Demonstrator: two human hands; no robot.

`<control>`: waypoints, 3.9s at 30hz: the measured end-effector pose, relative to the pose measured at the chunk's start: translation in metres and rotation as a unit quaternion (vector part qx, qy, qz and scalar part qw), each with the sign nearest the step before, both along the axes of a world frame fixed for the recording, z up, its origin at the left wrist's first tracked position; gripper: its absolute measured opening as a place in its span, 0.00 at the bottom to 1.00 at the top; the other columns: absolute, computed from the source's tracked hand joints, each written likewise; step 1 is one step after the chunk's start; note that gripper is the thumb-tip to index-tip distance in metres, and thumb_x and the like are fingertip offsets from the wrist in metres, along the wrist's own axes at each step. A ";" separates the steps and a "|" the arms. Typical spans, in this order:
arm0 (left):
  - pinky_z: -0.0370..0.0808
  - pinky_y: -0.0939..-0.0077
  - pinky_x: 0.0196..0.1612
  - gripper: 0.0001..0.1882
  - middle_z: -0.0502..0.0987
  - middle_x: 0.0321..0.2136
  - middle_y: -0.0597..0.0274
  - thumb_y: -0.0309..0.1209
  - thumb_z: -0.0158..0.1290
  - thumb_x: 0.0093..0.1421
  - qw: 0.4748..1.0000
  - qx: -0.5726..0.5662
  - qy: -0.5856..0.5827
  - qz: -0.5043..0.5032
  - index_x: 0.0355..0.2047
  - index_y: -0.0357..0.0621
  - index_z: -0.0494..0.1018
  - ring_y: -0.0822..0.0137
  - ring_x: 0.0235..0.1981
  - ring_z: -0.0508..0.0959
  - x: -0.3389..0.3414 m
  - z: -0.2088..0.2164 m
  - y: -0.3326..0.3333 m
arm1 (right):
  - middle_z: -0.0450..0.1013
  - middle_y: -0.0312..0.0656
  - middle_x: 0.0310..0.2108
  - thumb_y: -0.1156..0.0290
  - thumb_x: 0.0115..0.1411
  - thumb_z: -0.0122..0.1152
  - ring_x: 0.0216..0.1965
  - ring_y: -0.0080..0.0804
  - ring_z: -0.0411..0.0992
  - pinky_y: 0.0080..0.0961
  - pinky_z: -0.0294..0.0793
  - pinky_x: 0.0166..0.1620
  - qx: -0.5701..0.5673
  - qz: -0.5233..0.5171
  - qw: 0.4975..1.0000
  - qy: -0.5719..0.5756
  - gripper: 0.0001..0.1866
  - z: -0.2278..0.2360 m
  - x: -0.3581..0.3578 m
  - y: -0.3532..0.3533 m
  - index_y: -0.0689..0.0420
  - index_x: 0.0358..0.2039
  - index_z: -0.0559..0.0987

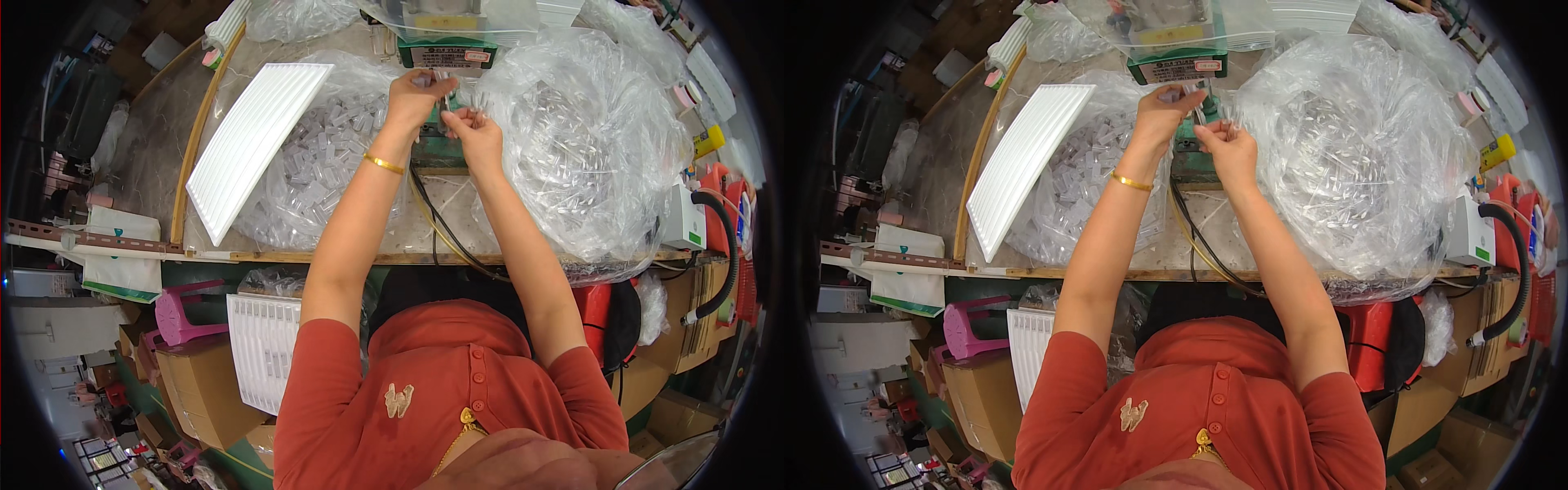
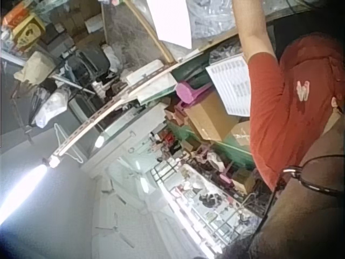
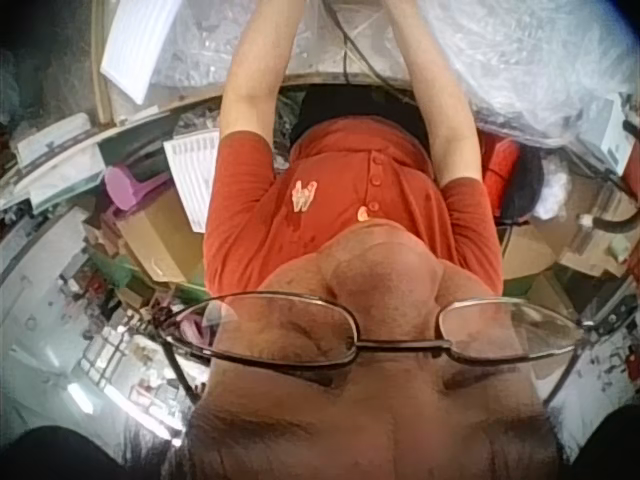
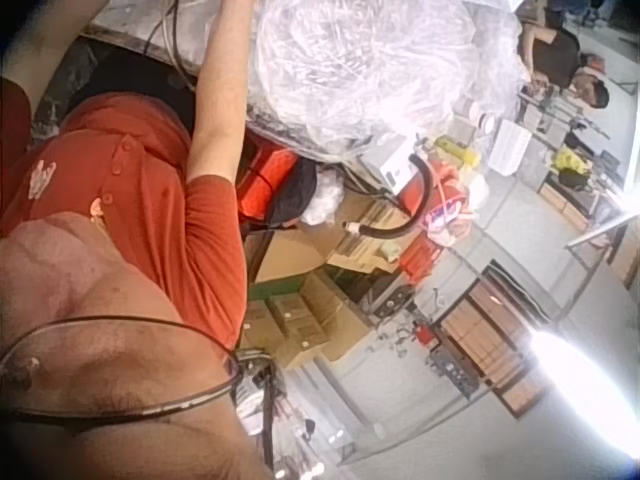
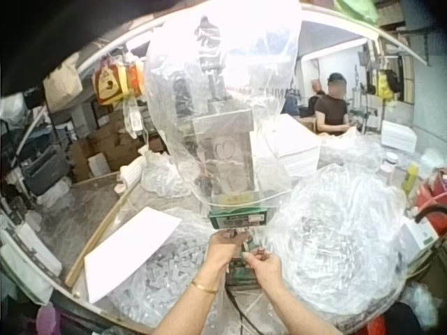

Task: Picking up small plastic components and placing them into a manual heat-sealing machine to package them in plastic bags.

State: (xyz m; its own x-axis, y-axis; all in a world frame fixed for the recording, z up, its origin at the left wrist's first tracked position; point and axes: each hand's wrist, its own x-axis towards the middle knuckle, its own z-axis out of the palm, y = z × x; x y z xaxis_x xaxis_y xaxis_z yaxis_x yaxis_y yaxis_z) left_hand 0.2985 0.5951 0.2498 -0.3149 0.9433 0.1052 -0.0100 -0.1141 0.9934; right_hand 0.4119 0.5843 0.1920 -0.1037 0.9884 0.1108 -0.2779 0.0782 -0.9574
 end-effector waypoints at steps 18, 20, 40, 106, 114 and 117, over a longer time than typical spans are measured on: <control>0.70 0.81 0.35 0.16 0.72 0.34 0.63 0.29 0.66 0.34 0.978 0.177 0.099 0.041 0.25 0.37 0.75 0.71 0.33 0.73 -0.011 -0.044 0.020 | 0.68 0.35 0.23 0.60 0.59 0.48 0.27 0.13 0.63 0.11 0.61 0.25 -0.063 -0.026 0.997 -0.025 0.17 -0.013 0.028 -0.001 0.62 0.38 0.74; 0.70 0.80 0.33 0.17 0.73 0.31 0.63 0.30 0.66 0.34 0.984 0.167 0.050 0.028 0.25 0.35 0.75 0.73 0.31 0.72 -0.007 -0.040 0.014 | 0.66 0.33 0.22 0.61 0.60 0.46 0.25 0.12 0.62 0.11 0.59 0.24 -0.081 0.009 0.996 -0.034 0.16 0.006 0.036 -0.016 0.61 0.39 0.73; 0.71 0.69 0.25 0.15 0.75 0.25 0.50 0.33 0.58 0.39 0.869 -0.144 0.470 0.056 0.27 0.36 0.72 0.56 0.24 0.75 -0.094 -0.089 -0.034 | 0.70 0.35 0.23 0.68 0.54 0.55 0.25 0.16 0.65 0.13 0.64 0.30 -0.027 0.130 0.972 -0.195 0.10 -0.028 0.022 -0.056 0.62 0.32 0.73; 0.68 0.81 0.31 0.18 0.73 0.23 0.65 0.29 0.63 0.33 0.900 -0.117 0.288 -0.304 0.26 0.38 0.71 0.74 0.26 0.71 -0.069 -0.009 -0.046 | 0.67 0.37 0.24 0.74 0.46 0.60 0.25 0.30 0.67 0.22 0.67 0.28 0.309 0.055 0.871 -0.377 0.06 0.020 0.054 -0.017 0.56 0.28 0.77; 0.68 0.83 0.29 0.15 0.74 0.22 0.66 0.28 0.62 0.37 0.832 -0.108 0.358 -0.410 0.24 0.39 0.70 0.76 0.24 0.71 -0.043 0.009 -0.038 | 0.64 0.39 0.23 0.79 0.42 0.59 0.23 0.31 0.66 0.23 0.65 0.26 0.520 0.118 0.702 -0.473 0.10 0.055 0.059 -0.013 0.54 0.28 0.78; 0.68 0.83 0.28 0.14 0.75 0.23 0.65 0.29 0.63 0.38 0.922 -0.105 0.160 -0.337 0.25 0.40 0.71 0.76 0.25 0.72 -0.048 0.001 -0.039 | 0.64 0.38 0.21 0.76 0.42 0.60 0.25 0.32 0.67 0.26 0.65 0.25 0.414 0.044 0.816 -0.400 0.09 0.025 0.060 -0.007 0.54 0.27 0.78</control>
